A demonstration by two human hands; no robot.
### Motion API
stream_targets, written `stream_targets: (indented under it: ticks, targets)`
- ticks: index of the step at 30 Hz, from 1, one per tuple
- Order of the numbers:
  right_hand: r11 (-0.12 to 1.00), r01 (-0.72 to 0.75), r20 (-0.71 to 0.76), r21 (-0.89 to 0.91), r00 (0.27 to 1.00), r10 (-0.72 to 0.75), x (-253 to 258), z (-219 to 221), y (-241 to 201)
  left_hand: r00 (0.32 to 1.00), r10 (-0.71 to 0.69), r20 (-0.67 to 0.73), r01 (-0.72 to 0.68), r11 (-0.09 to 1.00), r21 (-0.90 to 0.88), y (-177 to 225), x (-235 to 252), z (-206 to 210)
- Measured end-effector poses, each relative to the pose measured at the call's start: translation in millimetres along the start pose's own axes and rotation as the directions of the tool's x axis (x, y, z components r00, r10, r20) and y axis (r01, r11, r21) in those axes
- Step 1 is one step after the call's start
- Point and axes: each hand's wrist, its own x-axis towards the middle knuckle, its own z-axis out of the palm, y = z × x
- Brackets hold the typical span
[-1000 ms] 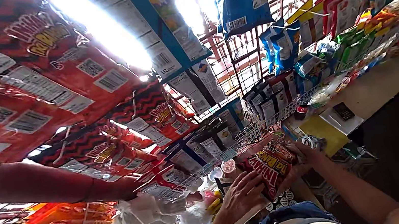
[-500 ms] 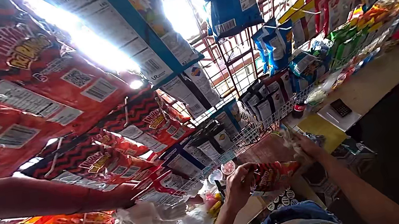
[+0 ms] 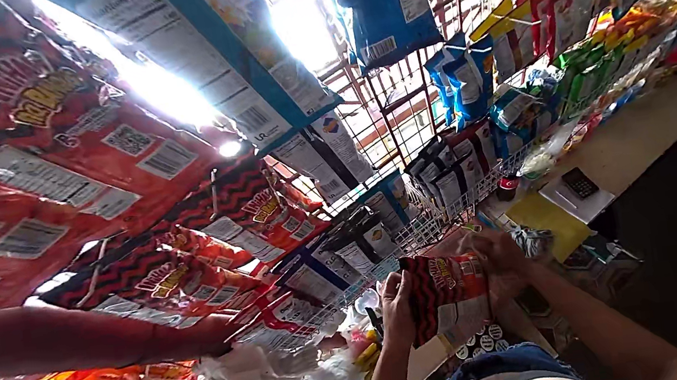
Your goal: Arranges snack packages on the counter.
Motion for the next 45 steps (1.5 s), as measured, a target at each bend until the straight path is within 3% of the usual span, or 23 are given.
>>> stream_targets:
  ticks: [3,6,8,11,13,15,17,19,21,23,27,31,35,38,41,43,45]
  targets:
    - [0.969,-0.128,-0.132,0.21,0.979,0.158,12,-25,-30,0.982,-0.173,-0.073,0.162,0.977,-0.139,3,5,10]
    - [0.965,-0.024,-0.167,0.262,0.983,0.07,13,-17,-92,0.966,-0.231,-0.118,0.201,0.953,-0.226,-3,8,29]
    - [0.982,0.108,-0.142,0.155,0.986,-0.086,0,8,-129,0.968,-0.202,-0.146,0.159,0.952,-0.263,-5,7,40]
    - [0.932,0.327,-0.137,-0.156,0.927,-0.348,-21,58,-127,0.974,-0.177,-0.143,0.133,0.953,-0.274,-5,-6,48]
    - [0.922,0.315,-0.189,-0.224,0.914,-0.358,-19,56,-115,0.982,-0.169,-0.08,0.13,0.925,-0.358,-12,-6,45]
    - [0.978,0.171,-0.228,-0.119,0.954,-0.195,-12,36,-98,0.989,-0.149,0.001,0.134,0.887,-0.442,-20,-5,36]
    - [0.988,-0.076,-0.197,0.135,0.975,0.102,-1,14,-74,0.988,-0.143,0.055,0.152,0.876,-0.458,-17,-8,30]
    - [0.821,-0.342,-0.017,0.457,0.92,0.392,6,-3,-51,0.984,-0.133,0.122,0.174,0.881,-0.44,-13,-11,24]
    - [0.712,-0.428,0.109,0.557,0.888,0.447,2,-5,-23,0.982,-0.132,0.137,0.179,0.886,-0.427,-11,-12,16]
    - [0.685,-0.42,0.064,0.595,0.875,0.481,1,0,-16,0.986,-0.122,0.115,0.158,0.904,-0.396,-10,-10,10]
    - [0.659,-0.303,-0.107,0.688,0.856,0.505,2,11,-35,0.994,-0.102,-0.041,0.097,0.989,-0.11,-15,-4,-2]
    - [0.654,-0.213,-0.222,0.726,0.828,0.515,6,20,-52,0.994,-0.067,-0.084,0.082,0.978,0.194,-22,-15,-16]
    - [0.633,-0.193,-0.195,0.749,0.85,0.49,4,35,-41,0.978,0.057,-0.2,-0.005,0.968,0.25,-27,-22,-20]
    - [0.624,-0.275,-0.137,0.731,0.837,0.529,-4,47,-28,0.976,0.138,-0.169,-0.063,0.921,0.386,-15,-30,-16]
    - [0.762,-0.389,-0.218,0.517,0.801,0.557,-10,42,8,0.98,0.191,-0.055,-0.131,0.826,0.548,4,-35,-31]
    - [0.853,-0.36,-0.197,0.378,0.869,0.454,-5,23,-18,0.984,0.155,0.09,-0.172,0.675,0.717,12,-34,-46]
    - [0.943,-0.166,-0.118,0.288,0.971,0.207,2,13,-54,0.974,0.061,0.219,-0.221,0.48,0.849,16,-33,-51]
